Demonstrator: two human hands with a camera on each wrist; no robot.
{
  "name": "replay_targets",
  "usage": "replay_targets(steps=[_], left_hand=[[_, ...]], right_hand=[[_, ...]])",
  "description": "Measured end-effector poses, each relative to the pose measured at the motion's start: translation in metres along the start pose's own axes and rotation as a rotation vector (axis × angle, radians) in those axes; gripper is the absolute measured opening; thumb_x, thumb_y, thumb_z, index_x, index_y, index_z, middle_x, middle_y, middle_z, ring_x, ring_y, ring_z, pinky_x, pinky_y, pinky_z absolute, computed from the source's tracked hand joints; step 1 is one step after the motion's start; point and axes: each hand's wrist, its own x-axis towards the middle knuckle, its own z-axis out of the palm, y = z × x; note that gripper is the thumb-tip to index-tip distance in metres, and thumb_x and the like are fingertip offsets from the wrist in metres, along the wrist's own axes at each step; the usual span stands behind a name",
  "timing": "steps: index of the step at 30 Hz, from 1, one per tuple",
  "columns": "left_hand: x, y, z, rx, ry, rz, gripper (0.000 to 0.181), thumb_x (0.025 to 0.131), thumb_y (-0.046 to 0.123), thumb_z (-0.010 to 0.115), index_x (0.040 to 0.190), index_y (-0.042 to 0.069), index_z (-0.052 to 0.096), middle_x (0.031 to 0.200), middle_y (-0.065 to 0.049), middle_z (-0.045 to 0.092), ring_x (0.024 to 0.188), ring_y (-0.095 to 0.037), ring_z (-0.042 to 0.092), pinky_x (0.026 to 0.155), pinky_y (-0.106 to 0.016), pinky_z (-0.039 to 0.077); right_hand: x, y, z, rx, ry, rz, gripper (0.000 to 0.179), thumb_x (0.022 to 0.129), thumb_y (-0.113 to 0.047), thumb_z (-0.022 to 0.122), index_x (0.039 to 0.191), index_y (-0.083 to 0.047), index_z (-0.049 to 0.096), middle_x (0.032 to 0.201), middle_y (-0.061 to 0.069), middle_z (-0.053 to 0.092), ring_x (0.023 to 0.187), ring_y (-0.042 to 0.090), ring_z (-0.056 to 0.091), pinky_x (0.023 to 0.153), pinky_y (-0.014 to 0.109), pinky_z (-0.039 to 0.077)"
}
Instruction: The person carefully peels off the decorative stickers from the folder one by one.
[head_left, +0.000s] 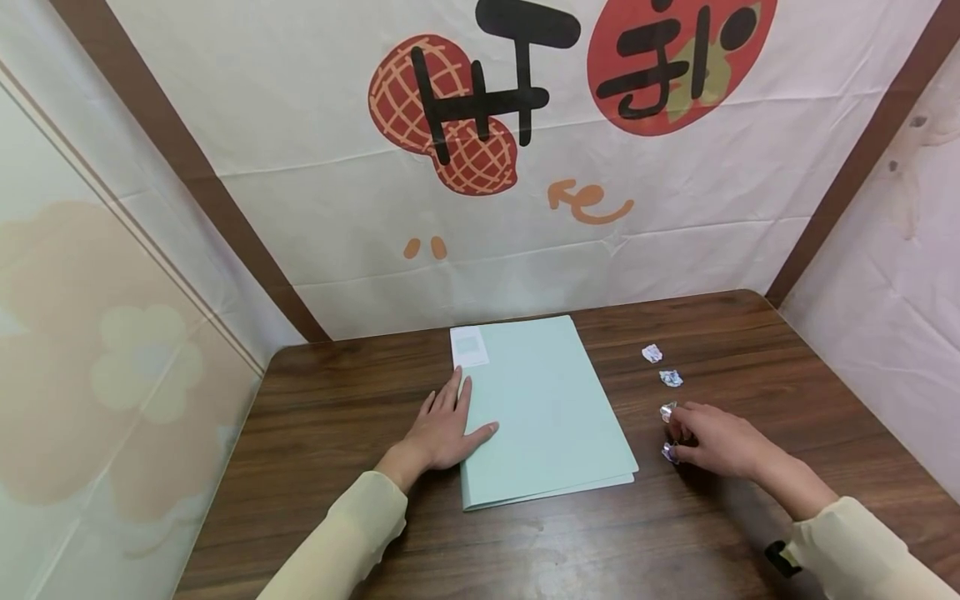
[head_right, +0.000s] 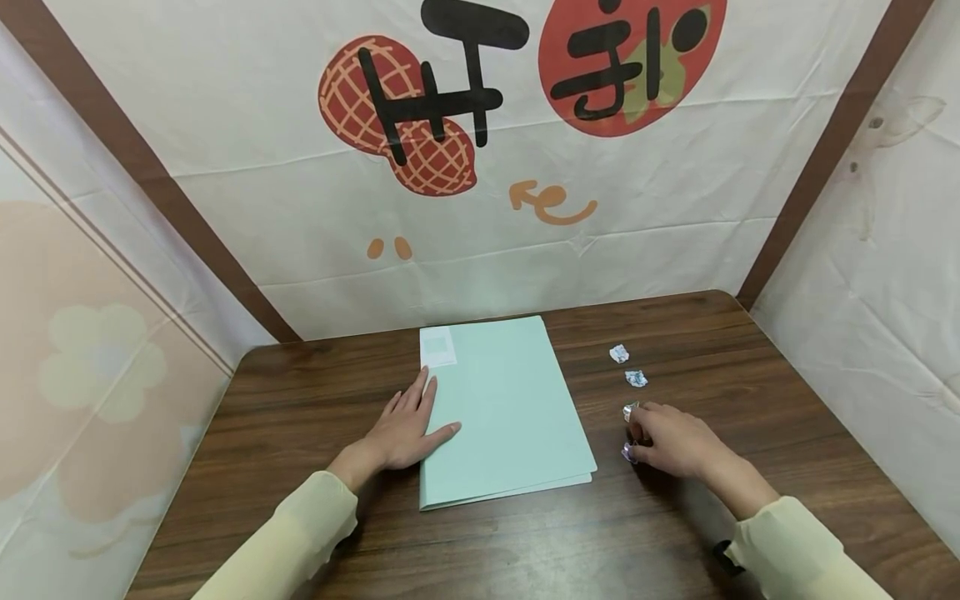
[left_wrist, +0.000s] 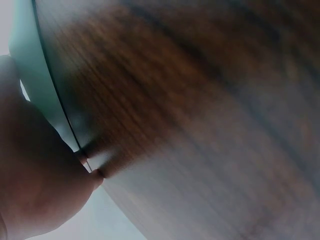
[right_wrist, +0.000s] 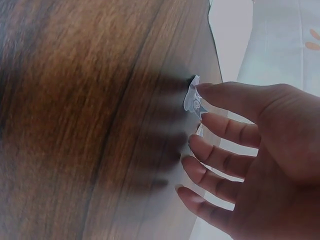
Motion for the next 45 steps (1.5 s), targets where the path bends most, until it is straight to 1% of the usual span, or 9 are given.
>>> replay_targets(steps=[3,7,16,20,23,29,35,40,45], left_hand=[[-0.002,0.0,0.0,-0.007,0.003,0.001,0.096,0.101,0.07,0.037,0.165,0.005,0.006,0.172,-0.012,-0.011,0.158,-0.029,0.006,0.125,-0.056,0.01],[-0.003,0.0,0.0,0.0,-0.005,-0.007,0.097,0.1,0.072,0.035,0.165,0.006,0.004,0.171,-0.011,-0.013,0.159,-0.027,0.004,0.125,-0.054,0.01],[-0.008,0.002,-0.002,0.003,-0.005,-0.001,0.097,0.1,0.073,0.035,0.165,0.007,0.005,0.172,-0.011,-0.01,0.159,-0.027,0.004,0.125,-0.054,0.01],[-0.011,0.003,-0.002,-0.001,-0.008,0.0,0.097,0.1,0.073,0.035,0.165,0.007,0.005,0.172,-0.011,-0.01,0.159,-0.027,0.004,0.125,-0.053,0.01],[-0.012,0.004,-0.001,-0.004,-0.008,0.0,0.097,0.1,0.073,0.035,0.165,0.007,0.005,0.172,-0.012,-0.01,0.159,-0.027,0.004,0.125,-0.054,0.01],[-0.014,0.004,0.001,-0.013,-0.01,-0.001,0.097,0.1,0.072,0.037,0.165,0.007,0.005,0.172,-0.011,-0.01,0.158,-0.027,0.005,0.125,-0.053,0.009],[-0.012,0.002,0.006,-0.009,-0.018,-0.007,0.098,0.099,0.073,0.035,0.165,0.008,0.004,0.172,-0.01,-0.012,0.159,-0.027,0.004,0.125,-0.053,0.008],[-0.013,0.003,0.006,-0.016,-0.01,-0.003,0.098,0.099,0.073,0.037,0.165,0.007,0.007,0.172,-0.011,-0.01,0.158,-0.028,0.005,0.125,-0.054,0.008],[-0.014,0.003,0.005,0.006,-0.031,-0.02,0.098,0.099,0.076,0.033,0.165,0.009,0.004,0.172,-0.009,-0.012,0.159,-0.025,0.003,0.126,-0.052,0.008]], right_hand=[[0.0,-0.001,-0.001,-0.006,0.0,0.014,0.026,0.086,-0.03,0.082,0.09,-0.019,0.058,0.082,-0.007,0.05,0.071,0.011,0.046,0.059,0.032,0.037],[0.0,-0.002,-0.004,-0.02,-0.019,0.0,0.027,0.087,-0.031,0.082,0.093,-0.018,0.059,0.084,-0.006,0.052,0.072,0.011,0.047,0.059,0.033,0.039],[0.011,-0.016,-0.024,-0.061,0.017,-0.075,0.02,0.092,-0.03,0.077,0.095,-0.018,0.061,0.09,-0.004,0.058,0.07,0.008,0.051,0.058,0.033,0.043],[0.02,-0.025,-0.033,-0.068,0.02,-0.087,0.019,0.094,-0.029,0.075,0.103,-0.016,0.064,0.096,0.0,0.062,0.074,0.01,0.056,0.06,0.034,0.047],[0.028,-0.034,-0.037,-0.076,0.025,-0.106,0.026,0.096,-0.029,0.073,0.113,-0.012,0.065,0.105,0.004,0.065,0.079,0.013,0.061,0.065,0.038,0.051],[0.042,-0.051,-0.034,-0.09,0.061,-0.165,0.039,0.096,-0.027,0.073,0.128,-0.009,0.062,0.118,0.009,0.064,0.092,0.02,0.063,0.072,0.043,0.054],[0.057,-0.068,-0.028,-0.111,0.075,-0.199,0.05,0.096,-0.025,0.073,0.139,-0.005,0.056,0.124,0.012,0.061,0.095,0.023,0.06,0.075,0.043,0.052],[0.069,-0.08,-0.02,-0.121,0.056,-0.215,0.056,0.097,-0.024,0.071,0.145,-0.004,0.051,0.136,0.015,0.057,0.113,0.034,0.06,0.087,0.053,0.051],[0.081,-0.089,-0.012,-0.122,0.007,-0.212,0.061,0.099,-0.025,0.07,0.151,-0.007,0.045,0.147,0.018,0.05,0.13,0.041,0.052,0.1,0.063,0.045]])
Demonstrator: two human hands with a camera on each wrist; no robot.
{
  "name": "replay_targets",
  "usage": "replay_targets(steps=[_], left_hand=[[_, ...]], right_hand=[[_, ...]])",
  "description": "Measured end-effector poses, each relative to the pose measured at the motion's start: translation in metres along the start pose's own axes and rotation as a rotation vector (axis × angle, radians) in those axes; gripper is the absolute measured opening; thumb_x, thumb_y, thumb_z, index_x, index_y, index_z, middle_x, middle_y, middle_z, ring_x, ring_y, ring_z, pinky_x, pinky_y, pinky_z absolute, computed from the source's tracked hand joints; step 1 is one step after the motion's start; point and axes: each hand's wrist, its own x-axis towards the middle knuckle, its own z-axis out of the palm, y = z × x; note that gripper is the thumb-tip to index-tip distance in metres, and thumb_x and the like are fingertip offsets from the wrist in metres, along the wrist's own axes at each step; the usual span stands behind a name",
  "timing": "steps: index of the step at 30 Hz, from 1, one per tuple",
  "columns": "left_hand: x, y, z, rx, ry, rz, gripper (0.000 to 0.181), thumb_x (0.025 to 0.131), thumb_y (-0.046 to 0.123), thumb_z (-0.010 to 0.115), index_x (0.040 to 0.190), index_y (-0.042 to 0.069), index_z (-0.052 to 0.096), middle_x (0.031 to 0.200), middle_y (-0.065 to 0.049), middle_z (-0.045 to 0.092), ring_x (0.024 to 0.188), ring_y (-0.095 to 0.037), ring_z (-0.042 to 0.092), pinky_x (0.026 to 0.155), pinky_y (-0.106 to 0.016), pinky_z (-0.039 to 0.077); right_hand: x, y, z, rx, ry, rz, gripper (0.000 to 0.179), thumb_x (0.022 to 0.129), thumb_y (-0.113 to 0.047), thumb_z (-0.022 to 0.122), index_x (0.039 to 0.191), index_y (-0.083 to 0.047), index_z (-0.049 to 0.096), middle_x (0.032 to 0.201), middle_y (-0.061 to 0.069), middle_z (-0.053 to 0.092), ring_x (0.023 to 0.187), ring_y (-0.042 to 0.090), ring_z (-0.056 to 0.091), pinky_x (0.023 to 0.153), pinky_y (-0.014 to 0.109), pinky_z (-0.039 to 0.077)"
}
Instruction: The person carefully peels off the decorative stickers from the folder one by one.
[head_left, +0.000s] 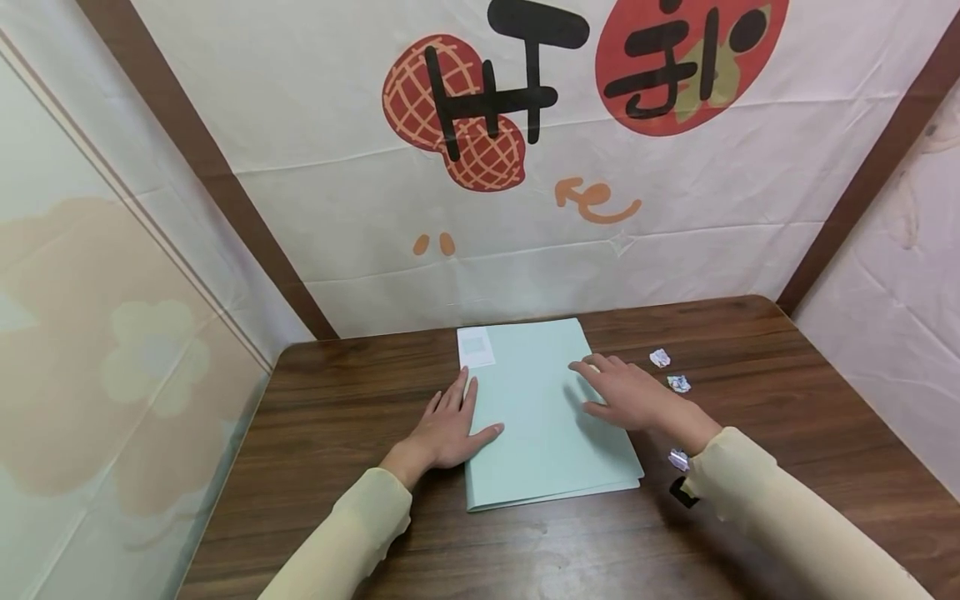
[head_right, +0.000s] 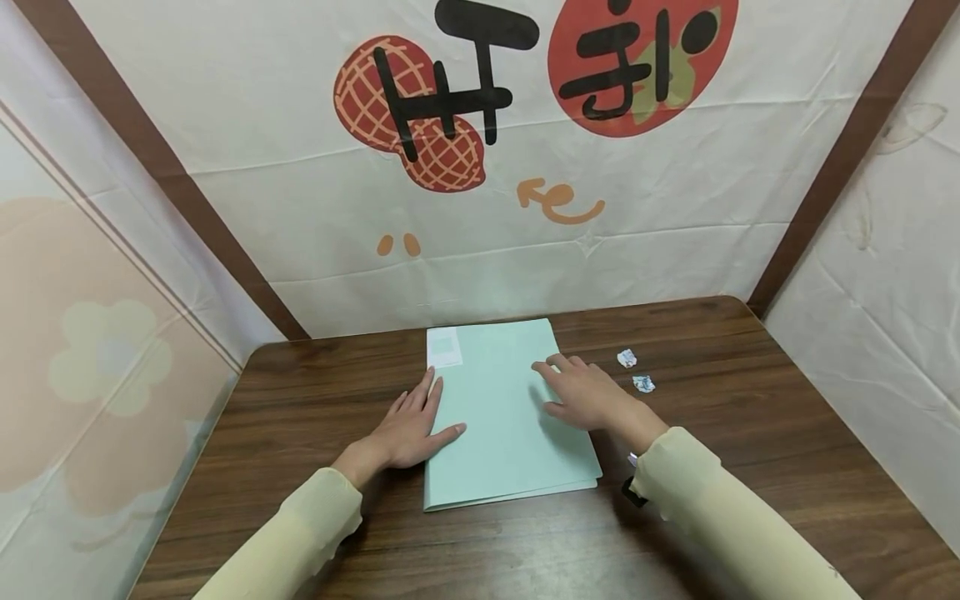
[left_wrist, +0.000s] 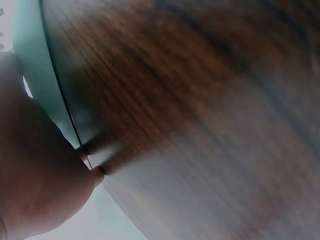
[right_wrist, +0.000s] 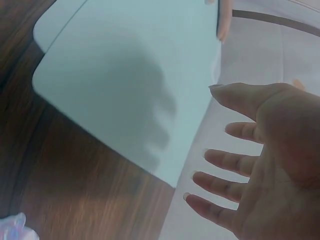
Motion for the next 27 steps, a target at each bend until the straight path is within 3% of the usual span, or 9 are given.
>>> replay_targets(steps=[5,12,21,27], left_hand=[[0.006,0.004,-0.005,-0.001,0.003,-0.018,0.098,0.099,0.075,0.034,0.165,0.009,0.005,0.172,-0.01,-0.012,0.159,-0.026,0.004,0.126,-0.053,0.009],[0.022,0.001,0.001,-0.031,0.025,-0.04,0.1,0.098,0.076,0.035,0.165,0.01,0.003,0.172,-0.007,-0.013,0.159,-0.025,0.004,0.126,-0.053,0.009],[0.019,0.002,-0.005,-0.044,0.037,-0.003,0.098,0.098,0.073,0.041,0.165,0.007,0.012,0.172,-0.011,-0.005,0.157,-0.031,0.014,0.124,-0.056,0.016],[0.015,0.007,-0.015,-0.117,0.11,0.023,0.094,0.098,0.058,0.058,0.162,-0.001,0.021,0.17,-0.02,0.011,0.152,-0.038,0.027,0.118,-0.06,0.029]], right_hand=[[0.019,0.006,0.004,0.006,-0.041,-0.035,0.063,0.099,-0.024,0.069,0.153,-0.007,0.042,0.153,0.022,0.044,0.135,0.045,0.047,0.103,0.066,0.042],[0.04,0.016,0.015,0.043,-0.147,-0.055,0.068,0.102,-0.031,0.065,0.158,-0.007,0.036,0.165,0.025,0.026,0.146,0.052,0.031,0.108,0.072,0.033],[0.034,0.008,0.03,0.117,-0.255,0.004,0.071,0.106,-0.044,0.052,0.162,-0.008,0.028,0.169,0.024,0.013,0.152,0.051,0.013,0.118,0.068,0.018],[0.032,0.003,0.034,0.111,-0.268,0.011,0.082,0.103,-0.055,0.052,0.163,-0.007,0.024,0.169,0.024,0.008,0.154,0.05,0.007,0.12,0.067,0.012]])
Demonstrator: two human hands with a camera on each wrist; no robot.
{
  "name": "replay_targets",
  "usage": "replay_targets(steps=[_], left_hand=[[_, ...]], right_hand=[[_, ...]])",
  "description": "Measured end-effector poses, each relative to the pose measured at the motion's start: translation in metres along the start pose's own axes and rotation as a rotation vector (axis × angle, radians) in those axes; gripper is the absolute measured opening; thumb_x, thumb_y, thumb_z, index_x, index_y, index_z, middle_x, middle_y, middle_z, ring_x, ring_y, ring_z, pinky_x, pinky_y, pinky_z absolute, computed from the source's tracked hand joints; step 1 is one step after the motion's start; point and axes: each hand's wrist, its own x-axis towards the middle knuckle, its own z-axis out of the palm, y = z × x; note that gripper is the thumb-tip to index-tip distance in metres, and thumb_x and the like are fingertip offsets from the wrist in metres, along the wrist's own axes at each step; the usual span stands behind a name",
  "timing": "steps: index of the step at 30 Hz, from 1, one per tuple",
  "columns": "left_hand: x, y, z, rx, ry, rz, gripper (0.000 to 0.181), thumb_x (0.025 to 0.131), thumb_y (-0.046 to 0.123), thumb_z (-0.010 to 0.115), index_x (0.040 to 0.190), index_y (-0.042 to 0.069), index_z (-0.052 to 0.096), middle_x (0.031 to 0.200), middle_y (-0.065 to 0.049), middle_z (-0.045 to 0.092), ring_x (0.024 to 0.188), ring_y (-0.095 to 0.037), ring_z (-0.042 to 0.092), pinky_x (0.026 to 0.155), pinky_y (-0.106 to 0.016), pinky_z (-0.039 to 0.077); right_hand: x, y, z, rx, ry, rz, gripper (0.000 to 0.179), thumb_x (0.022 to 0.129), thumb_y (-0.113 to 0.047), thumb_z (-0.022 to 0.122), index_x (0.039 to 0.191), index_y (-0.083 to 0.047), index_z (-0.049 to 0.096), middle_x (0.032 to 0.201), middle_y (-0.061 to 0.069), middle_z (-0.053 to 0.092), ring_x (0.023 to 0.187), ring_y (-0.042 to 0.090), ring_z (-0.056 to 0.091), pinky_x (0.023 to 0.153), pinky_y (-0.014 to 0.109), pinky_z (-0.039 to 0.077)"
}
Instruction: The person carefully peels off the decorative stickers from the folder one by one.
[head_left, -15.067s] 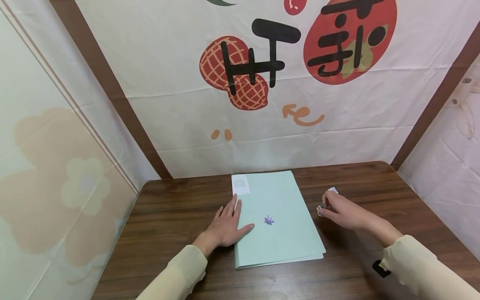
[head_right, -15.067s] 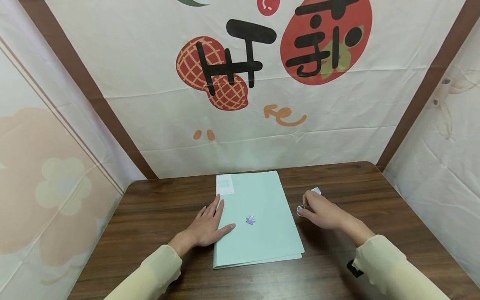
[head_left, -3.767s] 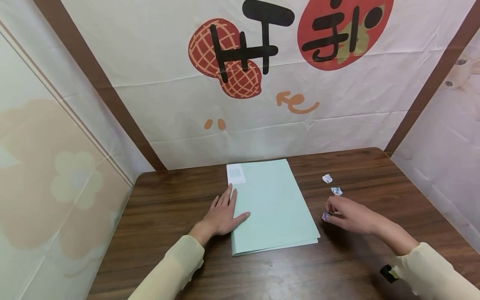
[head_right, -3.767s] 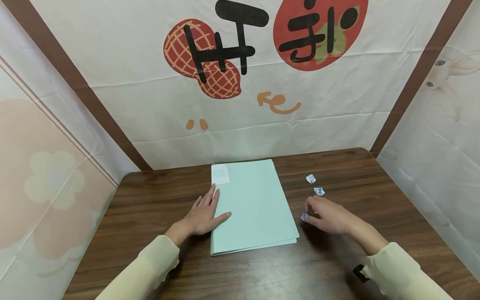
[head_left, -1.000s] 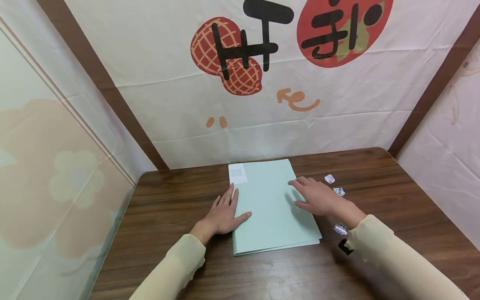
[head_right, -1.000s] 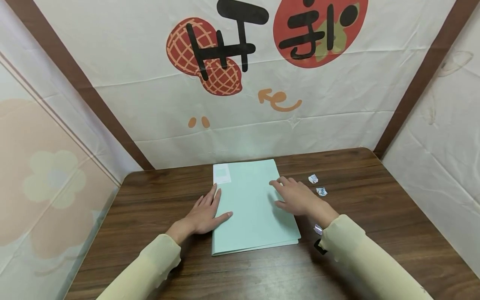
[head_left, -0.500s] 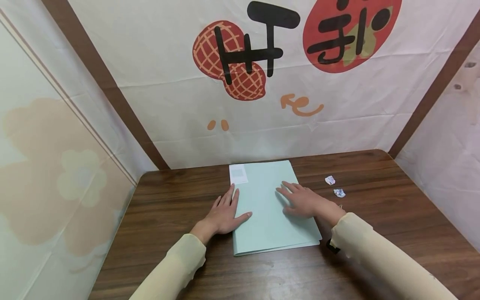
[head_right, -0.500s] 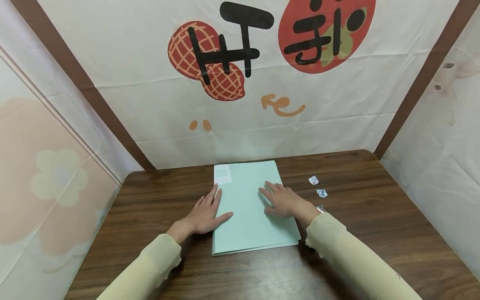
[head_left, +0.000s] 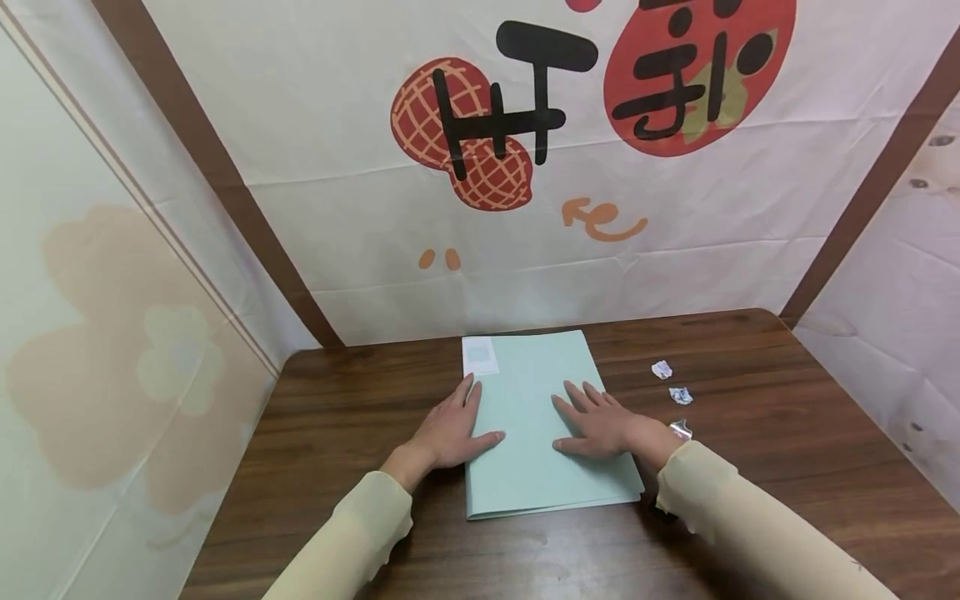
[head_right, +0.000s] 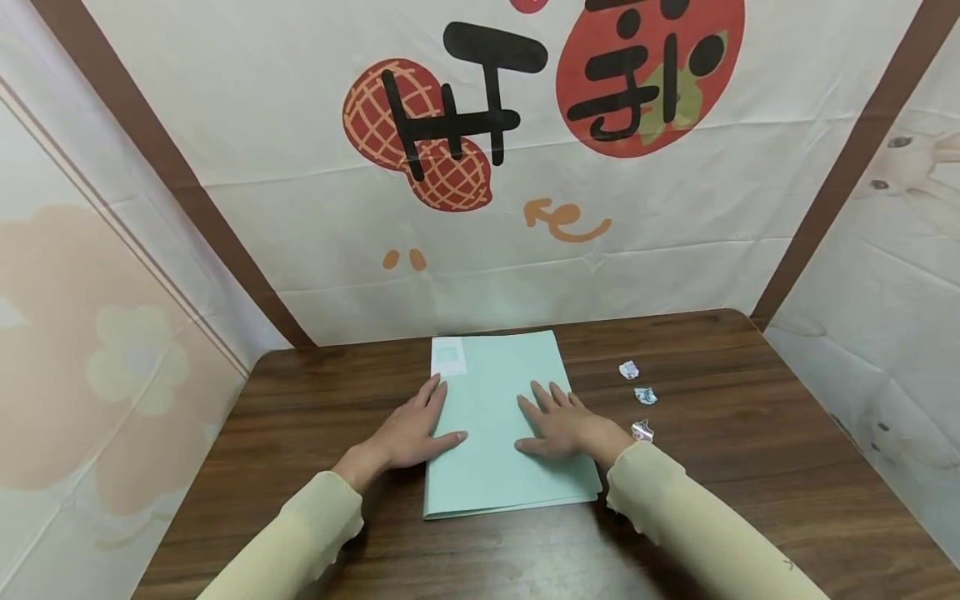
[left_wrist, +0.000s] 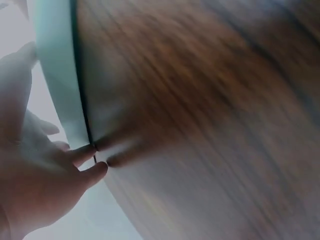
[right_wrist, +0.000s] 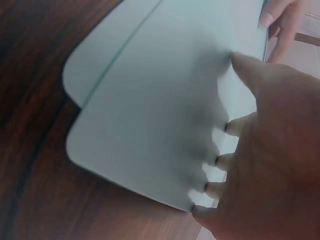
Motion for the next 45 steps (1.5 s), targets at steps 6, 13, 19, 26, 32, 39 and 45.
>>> replay_targets(steps=[6,13,19,26,32,39,45], left_hand=[[0.0,0.003,-0.006,-0.157,0.093,-0.054,0.092,0.097,0.041,0.069,0.161,-0.002,0.02,0.167,-0.02,0.02,0.147,-0.037,0.036,0.115,-0.056,0.036],[-0.002,0.004,-0.016,-0.362,0.215,-0.199,0.075,0.095,0.022,0.07,0.151,-0.012,0.034,0.143,-0.03,0.047,0.123,-0.038,0.055,0.102,-0.052,0.049],[0.001,0.002,-0.023,-0.411,0.134,-0.314,0.055,0.094,0.025,0.071,0.132,-0.011,0.054,0.12,-0.023,0.062,0.104,-0.031,0.061,0.088,-0.045,0.054],[0.011,-0.003,-0.031,-0.528,0.051,-0.355,0.047,0.096,0.024,0.071,0.123,-0.011,0.058,0.099,-0.018,0.061,0.078,-0.019,0.06,0.07,-0.033,0.053],[0.017,-0.003,-0.036,-0.606,0.034,-0.384,0.042,0.097,0.019,0.07,0.122,-0.013,0.059,0.121,-0.027,0.058,0.095,-0.029,0.068,0.076,-0.036,0.061],[0.021,-0.006,-0.031,-0.568,0.043,-0.394,0.028,0.097,0.023,0.07,0.098,-0.004,0.063,0.094,-0.014,0.059,0.083,-0.023,0.068,0.075,-0.036,0.061],[0.021,-0.012,-0.027,-0.66,0.018,-0.379,0.03,0.1,0.026,0.067,0.095,-0.002,0.063,0.097,-0.013,0.062,0.087,-0.023,0.067,0.077,-0.038,0.062]], right_hand=[[-0.005,-0.003,0.015,-0.03,0.049,-0.019,0.092,0.099,-0.068,0.048,0.164,-0.008,0.021,0.169,0.024,0.007,0.153,0.051,0.006,0.119,0.069,0.01],[-0.01,-0.01,0.027,-0.061,0.062,0.03,0.097,0.096,-0.076,0.041,0.165,-0.013,0.017,0.171,0.019,0.004,0.155,0.047,0.002,0.121,0.067,0.007],[-0.002,-0.004,0.039,-0.097,0.044,0.085,0.098,0.094,-0.079,0.04,0.166,-0.019,0.013,0.172,0.013,-0.002,0.157,0.041,-0.002,0.123,0.063,0.006],[0.002,-0.002,0.034,-0.094,0.032,0.078,0.099,0.095,-0.078,0.043,0.166,-0.017,0.011,0.172,0.014,-0.003,0.156,0.042,-0.003,0.122,0.064,0.005],[-0.002,-0.01,0.019,-0.09,0.011,0.078,0.095,0.098,-0.071,0.046,0.166,-0.014,0.015,0.172,0.018,0.0,0.156,0.045,0.0,0.122,0.064,0.007],[-0.004,-0.012,0.015,-0.079,0.022,0.06,0.093,0.098,-0.069,0.048,0.165,-0.011,0.018,0.171,0.02,0.004,0.155,0.047,0.003,0.121,0.066,0.01],[0.0,-0.003,0.028,-0.065,0.052,0.03,0.098,0.096,-0.075,0.045,0.165,-0.011,0.016,0.171,0.02,0.001,0.155,0.047,-0.001,0.121,0.067,0.006]])
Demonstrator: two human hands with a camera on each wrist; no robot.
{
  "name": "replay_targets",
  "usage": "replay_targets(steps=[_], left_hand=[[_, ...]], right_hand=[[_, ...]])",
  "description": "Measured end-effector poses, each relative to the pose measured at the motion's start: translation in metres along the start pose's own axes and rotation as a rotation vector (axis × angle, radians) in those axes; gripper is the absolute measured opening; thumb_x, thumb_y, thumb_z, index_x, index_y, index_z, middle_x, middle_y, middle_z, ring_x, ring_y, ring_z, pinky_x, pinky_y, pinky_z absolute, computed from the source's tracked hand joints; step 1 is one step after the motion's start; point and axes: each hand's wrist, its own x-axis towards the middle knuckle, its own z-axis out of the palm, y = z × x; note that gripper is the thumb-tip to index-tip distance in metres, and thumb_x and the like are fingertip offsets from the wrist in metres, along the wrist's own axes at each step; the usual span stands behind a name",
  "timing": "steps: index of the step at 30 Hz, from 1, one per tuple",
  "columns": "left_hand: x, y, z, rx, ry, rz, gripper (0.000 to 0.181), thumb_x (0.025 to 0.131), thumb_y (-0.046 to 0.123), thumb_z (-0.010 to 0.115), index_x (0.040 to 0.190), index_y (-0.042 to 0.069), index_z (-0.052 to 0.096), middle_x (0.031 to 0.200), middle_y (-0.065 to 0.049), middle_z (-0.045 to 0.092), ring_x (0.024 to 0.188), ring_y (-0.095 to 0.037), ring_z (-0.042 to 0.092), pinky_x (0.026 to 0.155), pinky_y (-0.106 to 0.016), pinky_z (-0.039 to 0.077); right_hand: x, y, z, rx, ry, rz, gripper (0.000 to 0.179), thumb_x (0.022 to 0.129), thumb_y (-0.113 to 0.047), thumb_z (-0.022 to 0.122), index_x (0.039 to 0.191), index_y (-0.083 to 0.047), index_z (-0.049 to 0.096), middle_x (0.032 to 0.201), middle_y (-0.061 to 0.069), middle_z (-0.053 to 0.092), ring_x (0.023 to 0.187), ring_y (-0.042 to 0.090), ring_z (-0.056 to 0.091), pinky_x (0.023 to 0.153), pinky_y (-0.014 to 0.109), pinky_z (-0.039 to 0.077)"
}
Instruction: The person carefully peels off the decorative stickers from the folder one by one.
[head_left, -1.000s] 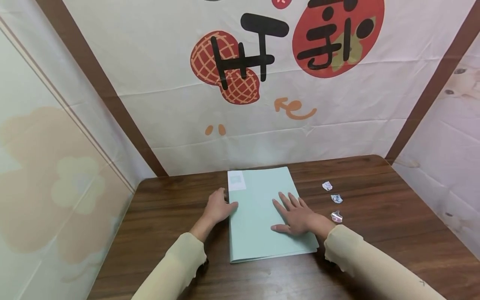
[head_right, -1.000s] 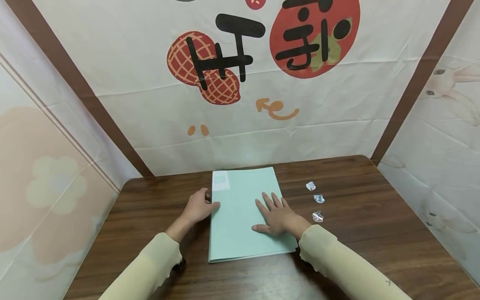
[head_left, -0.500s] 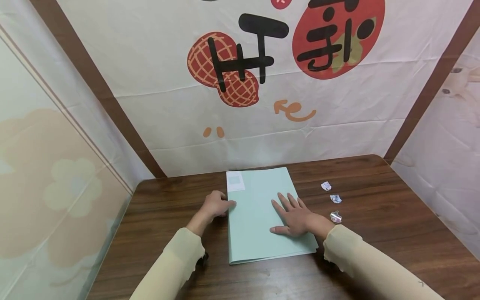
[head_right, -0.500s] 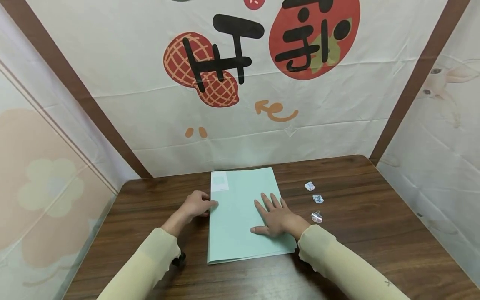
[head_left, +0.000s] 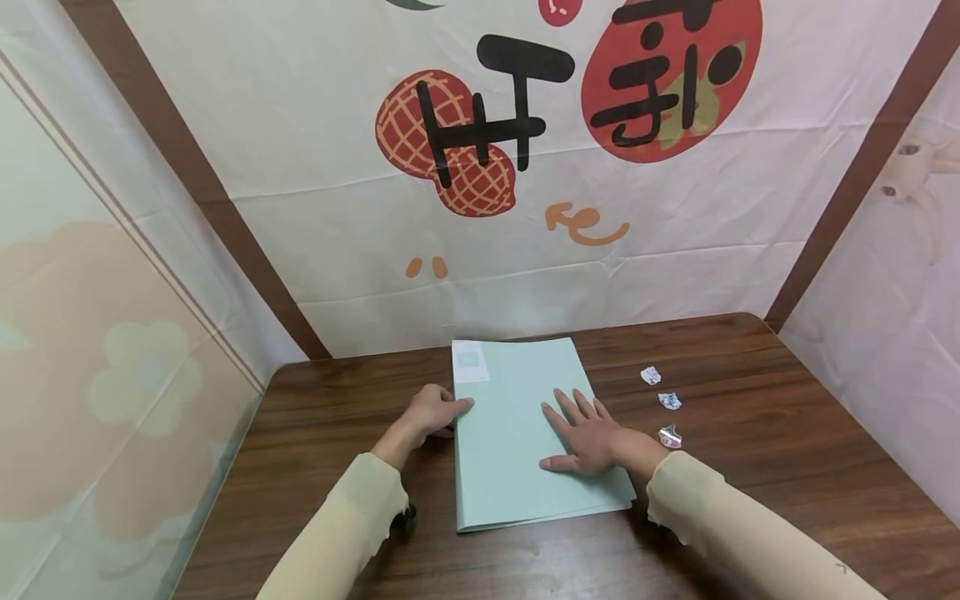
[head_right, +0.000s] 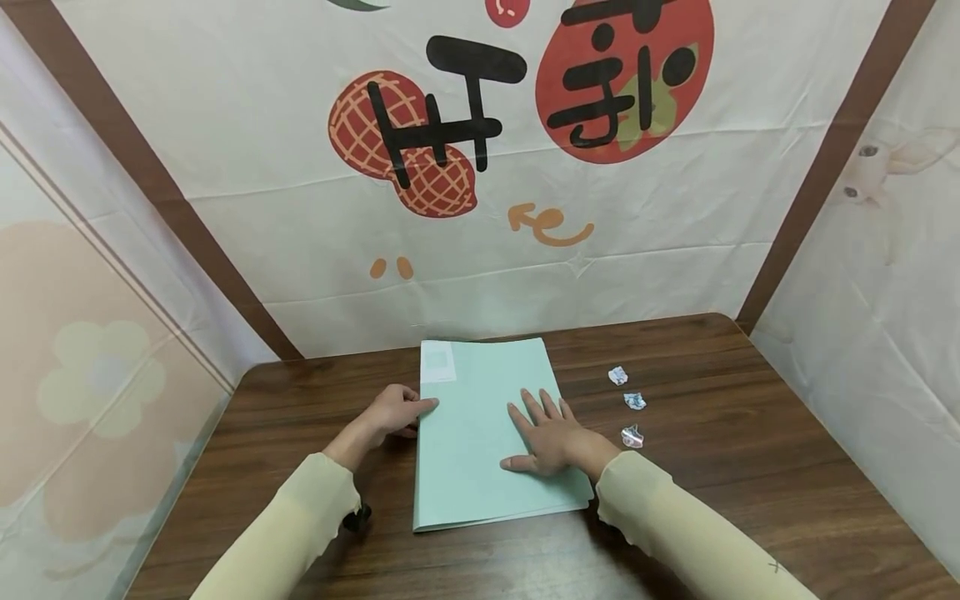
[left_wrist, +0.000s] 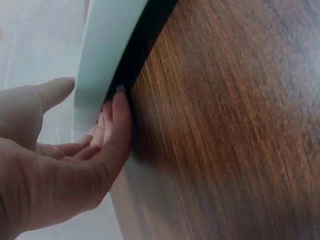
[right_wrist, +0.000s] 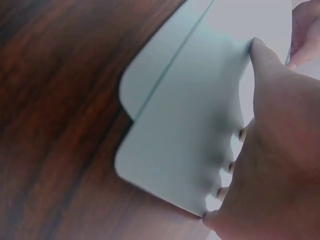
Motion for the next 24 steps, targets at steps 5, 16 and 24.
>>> replay_targets(steps=[5,16,24], left_hand=[[0.001,0.0,-0.004,-0.121,-0.071,0.021,0.031,0.103,0.025,0.064,0.108,-0.006,0.061,0.104,-0.018,0.065,0.089,-0.023,0.069,0.077,-0.039,0.062],[0.003,0.005,-0.012,-0.222,-0.164,0.076,0.033,0.102,0.022,0.065,0.116,-0.007,0.058,0.103,-0.02,0.068,0.084,-0.024,0.072,0.072,-0.038,0.063],[-0.001,0.016,-0.014,-0.232,-0.106,0.13,0.035,0.101,0.023,0.066,0.117,-0.004,0.05,0.107,-0.022,0.069,0.081,-0.024,0.073,0.067,-0.039,0.063]], right_hand=[[-0.003,-0.001,0.0,0.014,0.015,-0.011,0.098,0.096,-0.075,0.044,0.165,-0.011,0.016,0.171,0.021,0.002,0.155,0.048,0.0,0.12,0.068,0.005],[-0.006,0.012,-0.018,0.159,0.014,-0.117,0.096,0.097,-0.064,0.056,0.163,-0.003,0.021,0.168,0.029,0.009,0.151,0.056,0.005,0.117,0.073,0.007],[-0.003,-0.014,-0.05,0.259,0.098,-0.164,0.085,0.098,-0.051,0.065,0.159,-0.001,0.032,0.164,0.029,0.023,0.15,0.05,0.023,0.118,0.065,0.024]])
